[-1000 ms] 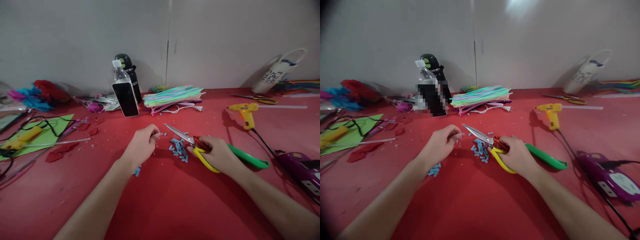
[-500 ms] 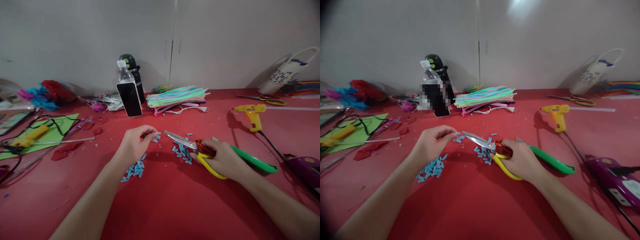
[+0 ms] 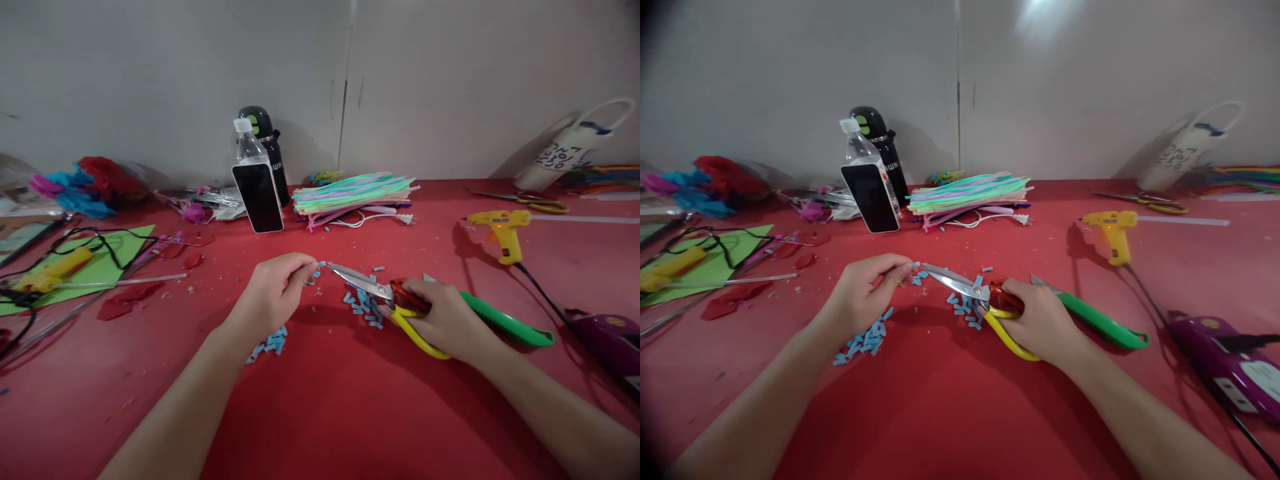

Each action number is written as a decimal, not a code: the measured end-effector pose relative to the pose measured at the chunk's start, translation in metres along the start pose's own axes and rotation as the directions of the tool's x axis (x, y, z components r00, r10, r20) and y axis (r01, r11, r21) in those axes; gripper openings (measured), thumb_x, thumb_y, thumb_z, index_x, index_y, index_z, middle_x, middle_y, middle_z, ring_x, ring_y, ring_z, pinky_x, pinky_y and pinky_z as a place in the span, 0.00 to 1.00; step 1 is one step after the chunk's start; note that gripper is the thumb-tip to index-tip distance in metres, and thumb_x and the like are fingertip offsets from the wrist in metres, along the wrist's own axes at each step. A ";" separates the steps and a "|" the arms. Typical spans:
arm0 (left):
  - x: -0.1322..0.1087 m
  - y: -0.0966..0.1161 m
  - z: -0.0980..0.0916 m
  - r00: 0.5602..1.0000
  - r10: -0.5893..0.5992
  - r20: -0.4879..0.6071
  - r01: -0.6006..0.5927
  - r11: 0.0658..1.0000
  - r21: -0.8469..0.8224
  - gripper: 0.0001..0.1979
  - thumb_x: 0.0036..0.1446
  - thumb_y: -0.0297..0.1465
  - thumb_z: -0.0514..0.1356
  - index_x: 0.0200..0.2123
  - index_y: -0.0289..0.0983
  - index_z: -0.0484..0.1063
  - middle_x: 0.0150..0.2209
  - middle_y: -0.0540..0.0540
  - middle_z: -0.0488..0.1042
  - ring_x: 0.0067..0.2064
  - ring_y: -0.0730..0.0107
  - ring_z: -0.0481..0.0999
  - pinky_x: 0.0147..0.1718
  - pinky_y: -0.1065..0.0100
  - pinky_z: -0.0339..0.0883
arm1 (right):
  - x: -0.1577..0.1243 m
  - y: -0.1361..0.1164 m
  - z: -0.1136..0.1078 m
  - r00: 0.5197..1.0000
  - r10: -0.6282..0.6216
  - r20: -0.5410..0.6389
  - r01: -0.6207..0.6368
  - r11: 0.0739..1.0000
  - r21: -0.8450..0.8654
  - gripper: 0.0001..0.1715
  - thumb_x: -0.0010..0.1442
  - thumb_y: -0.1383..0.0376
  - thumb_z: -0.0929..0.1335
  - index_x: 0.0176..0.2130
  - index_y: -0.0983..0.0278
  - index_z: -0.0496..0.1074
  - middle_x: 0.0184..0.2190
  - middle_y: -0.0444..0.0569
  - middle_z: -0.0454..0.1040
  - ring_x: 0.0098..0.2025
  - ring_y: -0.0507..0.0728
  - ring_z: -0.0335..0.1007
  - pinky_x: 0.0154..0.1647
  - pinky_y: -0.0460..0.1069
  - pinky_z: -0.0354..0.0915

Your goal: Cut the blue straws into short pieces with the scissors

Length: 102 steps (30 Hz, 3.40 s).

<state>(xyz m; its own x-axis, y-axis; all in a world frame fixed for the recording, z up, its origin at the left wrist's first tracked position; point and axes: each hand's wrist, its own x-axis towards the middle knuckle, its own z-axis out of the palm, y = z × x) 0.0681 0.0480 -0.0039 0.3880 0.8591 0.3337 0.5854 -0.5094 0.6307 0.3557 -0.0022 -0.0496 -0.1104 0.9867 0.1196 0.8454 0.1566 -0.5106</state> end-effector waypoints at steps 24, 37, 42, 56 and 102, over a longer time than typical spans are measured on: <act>-0.001 -0.001 -0.001 0.984 0.176 0.005 -0.173 0.963 0.208 0.09 0.67 0.25 0.53 0.40 0.37 0.74 0.35 0.48 0.77 0.36 0.70 0.75 0.39 0.72 0.66 | 0.000 -0.002 -0.002 1.000 -0.009 0.017 0.009 0.999 -0.034 0.19 0.55 0.56 0.69 0.23 0.60 0.57 0.18 0.40 0.57 0.24 0.52 0.50 0.25 0.47 0.50; -0.001 0.000 -0.002 0.981 0.193 0.005 -0.189 0.952 0.242 0.10 0.66 0.24 0.53 0.41 0.37 0.74 0.35 0.46 0.77 0.37 0.69 0.76 0.39 0.71 0.67 | 0.001 -0.003 -0.002 1.000 -0.012 0.025 0.013 0.999 -0.039 0.17 0.55 0.58 0.68 0.24 0.60 0.57 0.18 0.39 0.55 0.24 0.51 0.48 0.25 0.46 0.50; -0.002 -0.002 -0.001 0.983 0.185 0.011 -0.182 0.950 0.253 0.10 0.66 0.25 0.53 0.42 0.38 0.74 0.35 0.46 0.77 0.37 0.68 0.76 0.39 0.71 0.68 | 0.001 -0.002 -0.003 1.000 -0.010 0.022 0.011 0.999 -0.047 0.18 0.55 0.58 0.69 0.23 0.60 0.55 0.18 0.39 0.55 0.24 0.51 0.46 0.24 0.47 0.48; -0.002 -0.002 0.001 0.985 0.173 0.017 -0.172 0.956 0.238 0.10 0.67 0.27 0.52 0.41 0.38 0.74 0.35 0.46 0.77 0.37 0.68 0.75 0.39 0.70 0.68 | 0.001 -0.002 -0.003 0.999 -0.036 -0.003 0.035 0.996 -0.080 0.20 0.54 0.58 0.69 0.22 0.60 0.55 0.17 0.38 0.55 0.22 0.51 0.46 0.24 0.47 0.49; -0.001 0.003 0.001 0.984 0.176 -0.025 -0.165 0.957 0.238 0.08 0.67 0.29 0.55 0.40 0.37 0.75 0.34 0.49 0.78 0.35 0.71 0.75 0.36 0.71 0.65 | 0.001 0.001 -0.004 0.999 -0.026 0.031 0.027 0.999 -0.037 0.21 0.54 0.59 0.69 0.23 0.60 0.53 0.19 0.38 0.52 0.25 0.51 0.44 0.24 0.47 0.47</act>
<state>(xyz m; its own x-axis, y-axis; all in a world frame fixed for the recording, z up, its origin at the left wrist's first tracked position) 0.0706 0.0458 -0.0029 0.4669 0.7573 0.4566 0.6658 -0.6409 0.3821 0.3591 -0.0016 -0.0464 -0.1481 0.9832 0.1066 0.8609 0.1812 -0.4754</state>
